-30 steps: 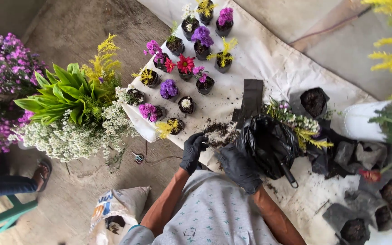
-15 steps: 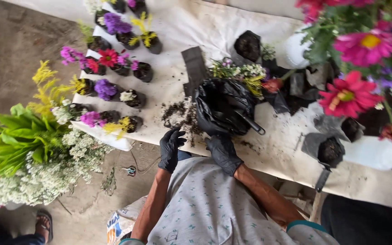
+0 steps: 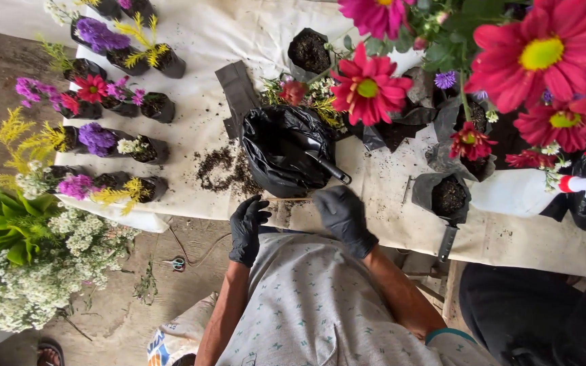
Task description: The person is transplanting small flowering plants into black plastic nursery bags filled with soil using a hand trowel.
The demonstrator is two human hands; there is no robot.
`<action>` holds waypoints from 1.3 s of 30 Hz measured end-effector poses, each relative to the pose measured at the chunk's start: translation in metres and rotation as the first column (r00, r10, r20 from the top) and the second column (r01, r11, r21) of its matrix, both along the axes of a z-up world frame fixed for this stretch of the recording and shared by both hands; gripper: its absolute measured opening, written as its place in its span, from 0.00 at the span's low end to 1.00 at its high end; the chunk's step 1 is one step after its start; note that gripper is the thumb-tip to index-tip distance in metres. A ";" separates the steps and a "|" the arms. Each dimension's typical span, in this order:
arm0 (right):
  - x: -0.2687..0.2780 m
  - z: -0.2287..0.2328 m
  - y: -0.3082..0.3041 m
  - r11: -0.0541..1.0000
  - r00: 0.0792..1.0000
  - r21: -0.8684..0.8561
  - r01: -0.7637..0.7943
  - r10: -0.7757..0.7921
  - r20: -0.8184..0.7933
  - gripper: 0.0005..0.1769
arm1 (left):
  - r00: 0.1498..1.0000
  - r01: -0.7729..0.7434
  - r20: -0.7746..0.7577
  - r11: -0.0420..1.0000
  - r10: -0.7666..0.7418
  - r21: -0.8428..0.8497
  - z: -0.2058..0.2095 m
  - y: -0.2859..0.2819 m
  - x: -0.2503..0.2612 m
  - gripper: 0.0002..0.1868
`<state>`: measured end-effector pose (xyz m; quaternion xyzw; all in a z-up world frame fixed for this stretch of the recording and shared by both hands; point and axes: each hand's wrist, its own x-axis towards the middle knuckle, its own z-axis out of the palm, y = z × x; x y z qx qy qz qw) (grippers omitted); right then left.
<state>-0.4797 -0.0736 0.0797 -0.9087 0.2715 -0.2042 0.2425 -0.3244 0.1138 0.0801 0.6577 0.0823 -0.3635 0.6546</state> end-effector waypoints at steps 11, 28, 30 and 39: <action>0.002 0.012 -0.124 0.882 0.885 -0.203 0.425 -0.357 0.299 0.19 | 1.000 -0.012 0.004 1.000 0.011 0.005 0.033 -0.016 -0.014 0.18; -0.024 -0.016 -0.060 0.919 0.895 0.081 0.385 -0.394 0.210 0.12 | 0.882 0.050 0.397 0.887 -0.255 0.460 0.019 -0.037 0.095 0.29; -0.027 -0.018 -0.060 0.932 0.915 0.070 0.356 -0.362 0.178 0.10 | 0.799 0.048 0.537 0.918 -0.271 0.393 0.004 -0.051 0.121 0.33; -0.012 0.015 -0.048 0.922 0.889 0.158 0.354 -0.384 0.248 0.10 | 0.779 0.129 0.367 0.703 -0.508 0.699 -0.111 -0.150 0.253 0.36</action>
